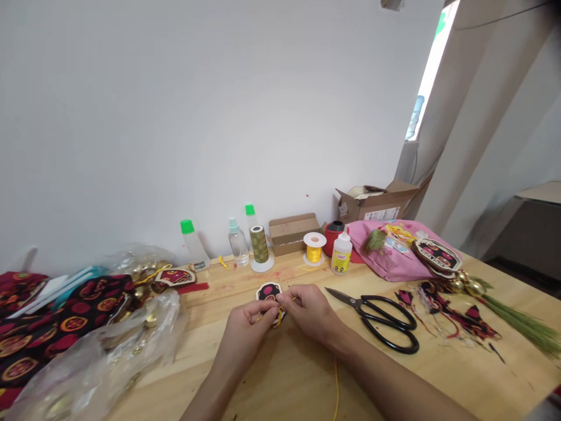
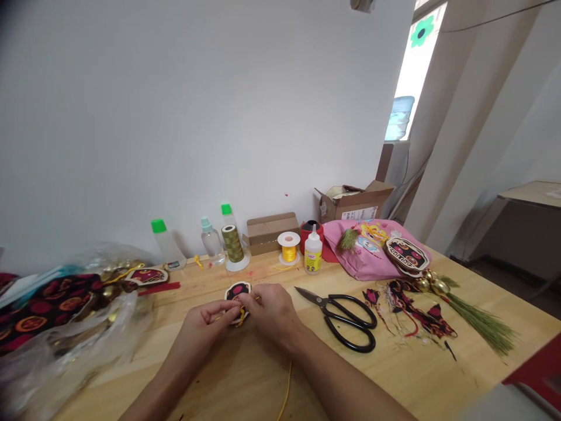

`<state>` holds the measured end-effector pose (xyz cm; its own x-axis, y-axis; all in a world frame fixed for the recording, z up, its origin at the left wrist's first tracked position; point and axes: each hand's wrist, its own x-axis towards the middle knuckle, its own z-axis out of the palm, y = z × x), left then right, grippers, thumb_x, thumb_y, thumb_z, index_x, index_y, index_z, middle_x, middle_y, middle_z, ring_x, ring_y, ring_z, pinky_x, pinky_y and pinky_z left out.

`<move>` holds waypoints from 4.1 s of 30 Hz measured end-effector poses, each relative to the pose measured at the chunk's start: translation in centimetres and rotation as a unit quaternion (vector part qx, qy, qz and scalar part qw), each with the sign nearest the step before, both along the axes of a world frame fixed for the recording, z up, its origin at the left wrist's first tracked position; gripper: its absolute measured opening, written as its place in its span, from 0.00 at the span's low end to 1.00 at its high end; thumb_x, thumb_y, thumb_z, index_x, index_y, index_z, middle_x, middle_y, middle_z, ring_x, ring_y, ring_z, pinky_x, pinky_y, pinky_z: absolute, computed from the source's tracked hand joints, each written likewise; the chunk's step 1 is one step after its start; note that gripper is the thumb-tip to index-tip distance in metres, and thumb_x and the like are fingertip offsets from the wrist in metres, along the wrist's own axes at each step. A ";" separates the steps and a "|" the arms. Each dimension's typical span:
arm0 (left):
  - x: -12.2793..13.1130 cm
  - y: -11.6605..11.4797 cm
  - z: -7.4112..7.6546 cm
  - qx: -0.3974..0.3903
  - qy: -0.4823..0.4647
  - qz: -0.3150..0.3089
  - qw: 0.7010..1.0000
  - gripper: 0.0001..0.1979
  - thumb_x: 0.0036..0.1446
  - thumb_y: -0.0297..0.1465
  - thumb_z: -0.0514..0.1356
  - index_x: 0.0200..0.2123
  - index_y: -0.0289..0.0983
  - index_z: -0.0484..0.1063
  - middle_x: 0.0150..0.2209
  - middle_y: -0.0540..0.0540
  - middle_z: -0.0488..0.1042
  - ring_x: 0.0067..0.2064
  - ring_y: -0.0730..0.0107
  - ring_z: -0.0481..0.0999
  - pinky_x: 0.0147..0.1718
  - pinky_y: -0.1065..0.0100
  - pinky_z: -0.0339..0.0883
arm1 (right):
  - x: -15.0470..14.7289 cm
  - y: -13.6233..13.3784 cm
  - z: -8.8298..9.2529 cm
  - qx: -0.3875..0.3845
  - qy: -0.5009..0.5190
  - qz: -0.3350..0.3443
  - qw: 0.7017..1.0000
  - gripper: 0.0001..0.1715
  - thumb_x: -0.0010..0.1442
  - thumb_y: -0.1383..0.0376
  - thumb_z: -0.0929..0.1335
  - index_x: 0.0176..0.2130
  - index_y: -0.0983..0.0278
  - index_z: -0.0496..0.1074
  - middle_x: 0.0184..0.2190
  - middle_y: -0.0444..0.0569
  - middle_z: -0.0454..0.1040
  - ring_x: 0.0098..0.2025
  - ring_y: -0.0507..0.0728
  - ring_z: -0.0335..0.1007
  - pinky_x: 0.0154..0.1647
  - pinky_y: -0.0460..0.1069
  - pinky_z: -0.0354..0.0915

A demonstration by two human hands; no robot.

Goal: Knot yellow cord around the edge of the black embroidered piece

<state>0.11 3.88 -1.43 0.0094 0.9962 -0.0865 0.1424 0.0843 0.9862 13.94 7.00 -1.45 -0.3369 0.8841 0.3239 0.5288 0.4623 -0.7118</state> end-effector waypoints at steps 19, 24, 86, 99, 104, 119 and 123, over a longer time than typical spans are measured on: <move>0.2 -0.3 0.4 -0.015 -0.010 -0.026 1.000 0.16 0.40 0.37 0.59 0.31 0.31 0.73 0.22 0.46 0.75 0.23 0.72 0.70 0.21 0.76 0.58 | -0.5 0.7 -1.1 -0.108 0.110 0.005 0.988 0.20 0.51 0.58 0.58 0.16 0.68 0.64 0.14 0.40 0.57 0.18 0.46 0.50 0.17 0.41 0.48; 0.2 -0.2 0.4 -0.011 -0.002 -0.027 1.000 0.15 0.39 0.37 0.59 0.29 0.31 0.74 0.22 0.47 0.75 0.22 0.73 0.69 0.19 0.77 0.56 | -0.6 0.4 -1.0 -0.119 0.142 0.020 0.982 0.19 0.50 0.59 0.59 0.17 0.68 0.64 0.14 0.39 0.55 0.18 0.46 0.48 0.16 0.41 0.47; 0.2 0.1 0.2 -0.017 -0.009 -0.004 1.000 0.15 0.39 0.36 0.59 0.29 0.32 0.73 0.22 0.48 0.75 0.22 0.74 0.68 0.21 0.76 0.56 | -0.2 0.3 -0.7 -0.041 0.017 -0.049 0.998 0.22 0.52 0.57 0.57 0.16 0.66 0.64 0.13 0.39 0.53 0.18 0.46 0.47 0.16 0.42 0.42; 0.1 0.2 -0.3 -0.020 0.044 -0.016 0.999 0.15 0.39 0.37 0.59 0.28 0.32 0.74 0.17 0.50 0.72 0.17 0.76 0.64 0.16 0.77 0.51 | -0.2 0.2 -0.6 -0.012 -0.035 -0.041 0.998 0.21 0.53 0.58 0.57 0.17 0.67 0.66 0.14 0.40 0.58 0.18 0.46 0.48 0.18 0.43 0.43; 0.3 0.1 0.0 0.002 0.007 -0.008 1.000 0.13 0.39 0.35 0.59 0.27 0.32 0.74 0.22 0.47 0.75 0.23 0.73 0.68 0.22 0.75 0.57 | -0.1 0.4 -0.5 -0.024 -0.001 -0.045 0.999 0.21 0.52 0.58 0.58 0.15 0.67 0.62 0.13 0.39 0.54 0.18 0.46 0.46 0.18 0.43 0.43; -0.4 0.3 -0.3 0.033 0.012 -0.001 0.999 0.14 0.40 0.37 0.58 0.25 0.31 0.71 0.20 0.48 0.73 0.21 0.73 0.68 0.21 0.75 0.56 | 0.6 -0.4 1.5 -0.411 0.268 0.198 0.848 0.17 0.46 0.69 0.59 0.39 0.65 0.65 0.14 0.38 0.62 0.11 0.43 0.38 0.12 0.41 0.34; -0.6 0.3 -0.2 0.020 0.002 -0.015 1.000 0.13 0.40 0.37 0.58 0.25 0.31 0.71 0.19 0.48 0.73 0.21 0.72 0.69 0.22 0.74 0.57 | -0.2 -0.5 0.3 -0.280 0.162 0.170 0.931 0.15 0.47 0.67 0.61 0.37 0.66 0.68 0.12 0.38 0.64 0.11 0.43 0.40 0.13 0.40 0.39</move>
